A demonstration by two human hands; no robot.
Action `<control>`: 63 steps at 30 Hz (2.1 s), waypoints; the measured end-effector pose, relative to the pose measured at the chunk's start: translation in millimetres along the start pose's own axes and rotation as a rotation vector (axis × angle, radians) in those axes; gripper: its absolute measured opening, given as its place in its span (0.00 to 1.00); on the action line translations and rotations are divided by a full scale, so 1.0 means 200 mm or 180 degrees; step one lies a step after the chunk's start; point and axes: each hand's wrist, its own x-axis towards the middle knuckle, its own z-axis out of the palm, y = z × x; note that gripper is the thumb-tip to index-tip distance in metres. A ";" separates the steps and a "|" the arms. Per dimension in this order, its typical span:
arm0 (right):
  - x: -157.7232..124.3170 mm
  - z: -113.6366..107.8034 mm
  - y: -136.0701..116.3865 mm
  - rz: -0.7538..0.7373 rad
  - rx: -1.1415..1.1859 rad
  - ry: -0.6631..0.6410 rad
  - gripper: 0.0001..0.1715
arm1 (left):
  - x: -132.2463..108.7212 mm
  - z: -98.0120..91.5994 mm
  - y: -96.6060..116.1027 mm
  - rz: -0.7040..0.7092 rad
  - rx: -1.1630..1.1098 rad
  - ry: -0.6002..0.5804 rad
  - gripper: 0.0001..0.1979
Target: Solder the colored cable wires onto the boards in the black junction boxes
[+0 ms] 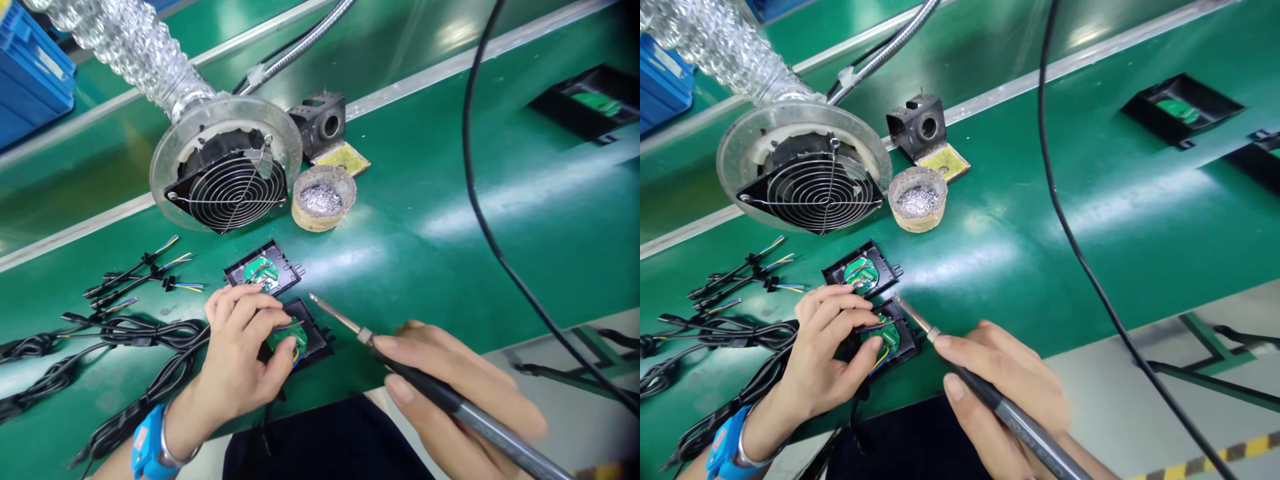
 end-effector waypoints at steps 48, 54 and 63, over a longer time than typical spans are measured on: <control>-0.01 0.00 0.03 0.0011 0.0477 -0.0453 0.18 | 0.01 0.03 0.00 0.0153 0.0284 -0.0430 0.07; 0.01 0.00 0.02 -0.0037 0.0439 -0.0497 0.18 | 0.00 0.03 0.00 0.0175 0.0301 -0.0412 0.06; 0.02 0.00 -0.02 0.0219 0.0369 -0.0452 0.17 | 0.00 0.03 0.00 0.0188 0.0326 -0.0416 0.06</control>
